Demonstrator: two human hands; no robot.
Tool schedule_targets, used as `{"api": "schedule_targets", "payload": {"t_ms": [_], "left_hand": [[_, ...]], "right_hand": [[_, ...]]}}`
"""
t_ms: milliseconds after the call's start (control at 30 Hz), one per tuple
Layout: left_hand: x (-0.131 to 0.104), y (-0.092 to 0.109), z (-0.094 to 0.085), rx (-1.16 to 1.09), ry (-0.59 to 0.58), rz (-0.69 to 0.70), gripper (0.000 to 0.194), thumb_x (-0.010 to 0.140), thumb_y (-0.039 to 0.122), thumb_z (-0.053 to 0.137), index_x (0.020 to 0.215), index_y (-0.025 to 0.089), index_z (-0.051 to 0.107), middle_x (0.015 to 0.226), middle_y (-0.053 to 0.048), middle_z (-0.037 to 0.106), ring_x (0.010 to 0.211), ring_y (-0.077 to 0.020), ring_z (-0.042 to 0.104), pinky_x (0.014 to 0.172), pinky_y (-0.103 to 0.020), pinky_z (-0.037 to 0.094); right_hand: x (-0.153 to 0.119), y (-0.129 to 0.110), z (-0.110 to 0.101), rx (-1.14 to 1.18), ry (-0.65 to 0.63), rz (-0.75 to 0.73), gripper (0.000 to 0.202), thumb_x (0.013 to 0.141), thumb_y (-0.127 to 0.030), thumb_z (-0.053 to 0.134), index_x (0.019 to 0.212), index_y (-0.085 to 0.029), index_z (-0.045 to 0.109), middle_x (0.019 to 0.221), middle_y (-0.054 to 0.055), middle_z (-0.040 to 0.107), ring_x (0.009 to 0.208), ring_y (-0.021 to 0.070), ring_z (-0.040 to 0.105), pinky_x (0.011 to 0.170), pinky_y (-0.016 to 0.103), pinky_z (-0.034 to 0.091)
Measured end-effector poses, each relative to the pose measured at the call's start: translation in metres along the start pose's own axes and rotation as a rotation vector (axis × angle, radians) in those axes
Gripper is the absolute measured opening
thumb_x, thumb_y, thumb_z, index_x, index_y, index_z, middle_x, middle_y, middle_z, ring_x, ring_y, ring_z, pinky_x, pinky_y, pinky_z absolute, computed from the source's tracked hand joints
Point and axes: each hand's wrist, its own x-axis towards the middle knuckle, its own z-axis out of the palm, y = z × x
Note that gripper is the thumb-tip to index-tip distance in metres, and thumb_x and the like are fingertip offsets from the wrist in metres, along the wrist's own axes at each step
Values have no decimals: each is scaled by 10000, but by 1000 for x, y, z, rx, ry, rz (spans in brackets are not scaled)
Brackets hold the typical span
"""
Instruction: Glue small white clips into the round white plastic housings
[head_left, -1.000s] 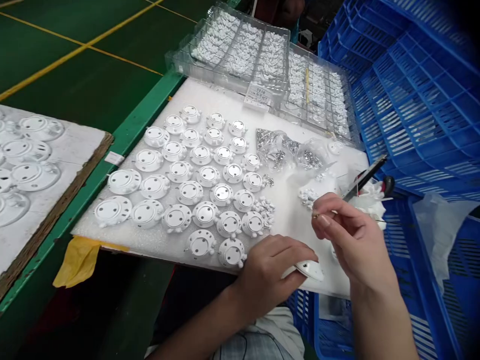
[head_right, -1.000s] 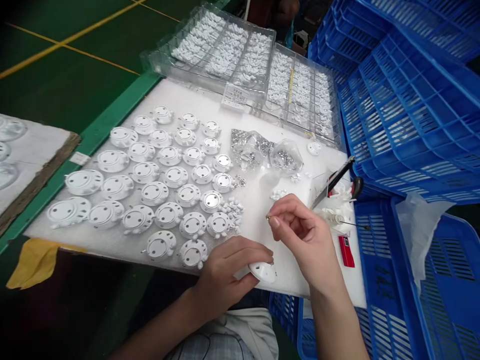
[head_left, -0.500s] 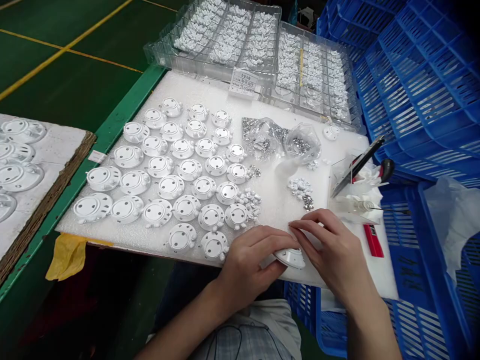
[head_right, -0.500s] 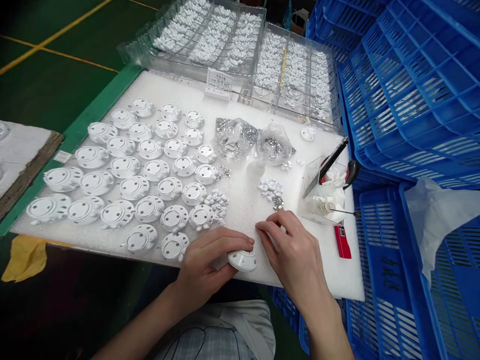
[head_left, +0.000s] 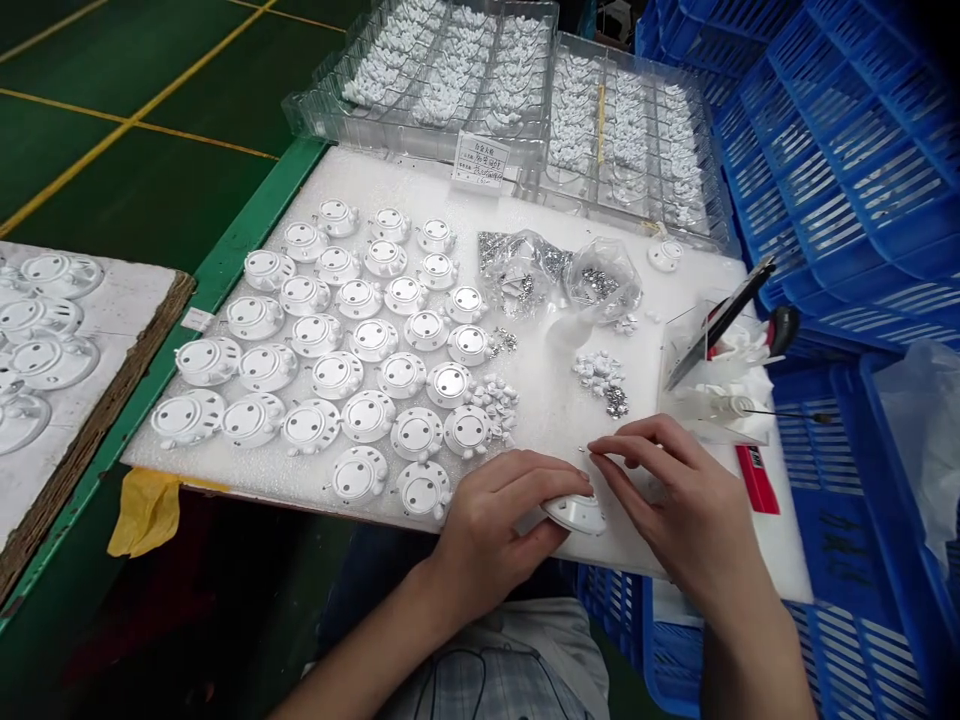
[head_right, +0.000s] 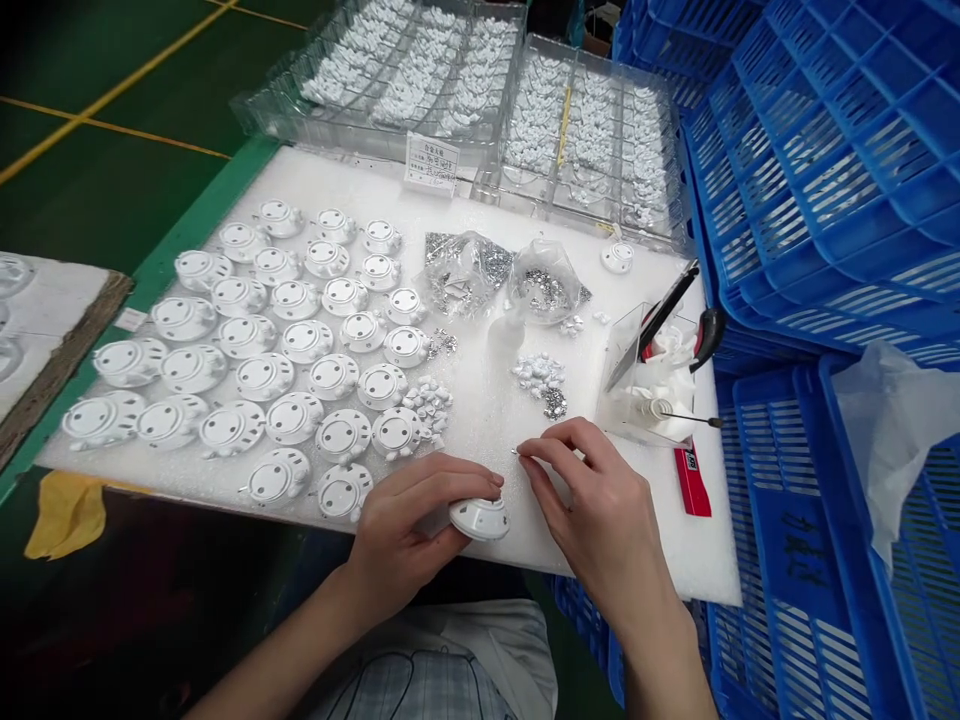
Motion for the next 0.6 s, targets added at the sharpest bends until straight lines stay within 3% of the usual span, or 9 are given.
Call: {"api": "schedule_targets", "payload": {"t_ms": [167,300,467,600], "left_hand": [[-1,0,0,-5,3,-1,168,937,80,624,1028,178,724,1023,-70,810,952,-189,773,867,-293,622],[-1,0,-1,-7,-9,-9,160,950,103,635,1052,184,729,1045,-70,813,968,-197,776,887,-306,629],[1,0,-3,-33,-34,-25,180,949,94,660,1092,161,745,1090,-92,809,1004,-192,775,911,-286,628],[3,-1,-3,-60,-20,-52,193,942,91,664,1086,173,764,1138,-102,794,1024,-193,772,908,-286,636]], "right_hand": [[2,6,1,-131,-29,-119,119,992,-164,589,1028,-219,688,987,39,640,618,97,550,557,258,433],[9,7,1,-176,-61,-164,127,1001,-172,562,1015,-205,683,998,52,650,638,112,558,527,262,415],[14,-3,-3,128,-25,-35,93,1010,-210,577,1004,-220,670,972,54,609,725,136,618,597,266,503],[13,-12,-8,319,28,71,62,985,-217,640,975,-245,694,935,30,582,643,101,544,514,233,458]]}}
